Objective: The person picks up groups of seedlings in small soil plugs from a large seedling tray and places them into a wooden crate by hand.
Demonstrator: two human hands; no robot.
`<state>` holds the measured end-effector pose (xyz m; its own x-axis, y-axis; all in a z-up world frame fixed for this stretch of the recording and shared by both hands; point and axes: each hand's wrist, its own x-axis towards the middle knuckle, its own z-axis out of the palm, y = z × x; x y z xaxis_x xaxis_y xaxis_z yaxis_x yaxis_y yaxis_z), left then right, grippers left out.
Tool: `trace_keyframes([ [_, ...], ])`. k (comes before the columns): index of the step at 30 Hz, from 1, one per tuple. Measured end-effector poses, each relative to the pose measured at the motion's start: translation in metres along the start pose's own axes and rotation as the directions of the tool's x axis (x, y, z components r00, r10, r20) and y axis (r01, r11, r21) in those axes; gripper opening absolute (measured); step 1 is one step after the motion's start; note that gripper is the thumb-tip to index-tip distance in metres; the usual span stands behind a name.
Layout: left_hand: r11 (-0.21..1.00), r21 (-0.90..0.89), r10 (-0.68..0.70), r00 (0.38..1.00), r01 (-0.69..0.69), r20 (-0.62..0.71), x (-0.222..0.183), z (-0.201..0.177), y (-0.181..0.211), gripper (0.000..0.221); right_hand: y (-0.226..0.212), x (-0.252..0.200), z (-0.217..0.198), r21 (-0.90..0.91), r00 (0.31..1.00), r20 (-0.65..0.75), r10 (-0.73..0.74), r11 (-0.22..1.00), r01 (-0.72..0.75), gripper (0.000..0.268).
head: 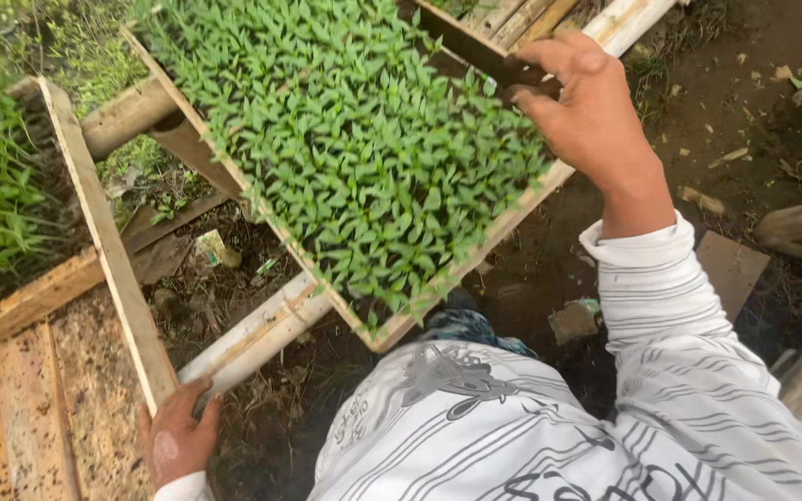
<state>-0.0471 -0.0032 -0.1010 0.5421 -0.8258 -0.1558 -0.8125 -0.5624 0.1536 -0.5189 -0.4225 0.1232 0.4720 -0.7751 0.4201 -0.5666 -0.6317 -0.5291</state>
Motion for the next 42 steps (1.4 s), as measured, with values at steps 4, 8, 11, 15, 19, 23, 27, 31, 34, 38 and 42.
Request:
trace_keyframes([
  [4,0.848,0.168,-0.527,0.764,0.503,0.371,0.044,-0.007,0.025,0.052,0.051,0.046,-0.031,-0.02,0.936,0.181,0.304,0.952,-0.305,0.033],
  [8,0.545,-0.34,-0.747,0.628,0.766,0.217,0.008,-0.052,0.125,0.037,0.086,0.096,-0.004,-0.051,0.74,0.464,0.487,0.849,-0.527,0.031],
  [11,0.692,-0.628,-0.543,0.829,0.355,-0.13,-0.011,-0.004,0.124,0.027,0.133,0.13,0.044,-0.16,0.754,0.602,0.262,0.965,-0.207,0.027],
  [15,0.592,-0.726,-0.624,0.769,0.351,-0.137,-0.032,0.014,0.187,0.028,0.188,0.144,0.14,-0.037,0.659,0.75,-0.062,0.99,0.136,0.068],
  [19,0.388,-0.79,-0.73,0.681,0.475,0.051,-0.058,0.029,0.231,0.04,0.219,0.146,0.218,-0.144,0.63,0.77,-0.096,0.937,0.319,0.09],
  [23,0.415,-0.728,-0.775,0.631,0.546,0.033,-0.079,0.021,0.255,0.046,0.234,0.153,0.281,-0.048,0.676,0.704,-0.217,0.935,0.35,0.073],
  [27,0.382,-0.693,-0.752,0.642,0.612,0.152,-0.07,0.017,0.269,0.045,0.232,0.174,0.271,-0.145,0.688,0.719,-0.093,0.949,0.28,0.058],
  [31,0.344,-0.59,-0.782,0.571,0.731,0.251,-0.053,-0.043,0.322,0.052,0.209,0.177,0.248,-0.08,0.696,0.715,-0.072,0.98,0.184,0.09],
  [34,0.451,-0.828,-0.731,0.671,0.334,-0.127,-0.063,-0.017,0.323,0.035,0.2,0.18,0.233,-0.13,0.625,0.781,-0.009,0.976,0.176,0.103],
  [38,0.52,-0.77,-0.659,0.747,0.37,-0.086,-0.056,-0.053,0.336,0.039,0.199,0.191,0.222,-0.15,0.536,0.844,0.018,0.967,0.204,0.096],
  [42,0.541,-0.803,-0.622,0.761,0.249,-0.184,-0.048,-0.067,0.351,0.039,0.172,0.216,0.192,-0.184,0.333,0.932,0.141,0.978,0.101,0.101],
])
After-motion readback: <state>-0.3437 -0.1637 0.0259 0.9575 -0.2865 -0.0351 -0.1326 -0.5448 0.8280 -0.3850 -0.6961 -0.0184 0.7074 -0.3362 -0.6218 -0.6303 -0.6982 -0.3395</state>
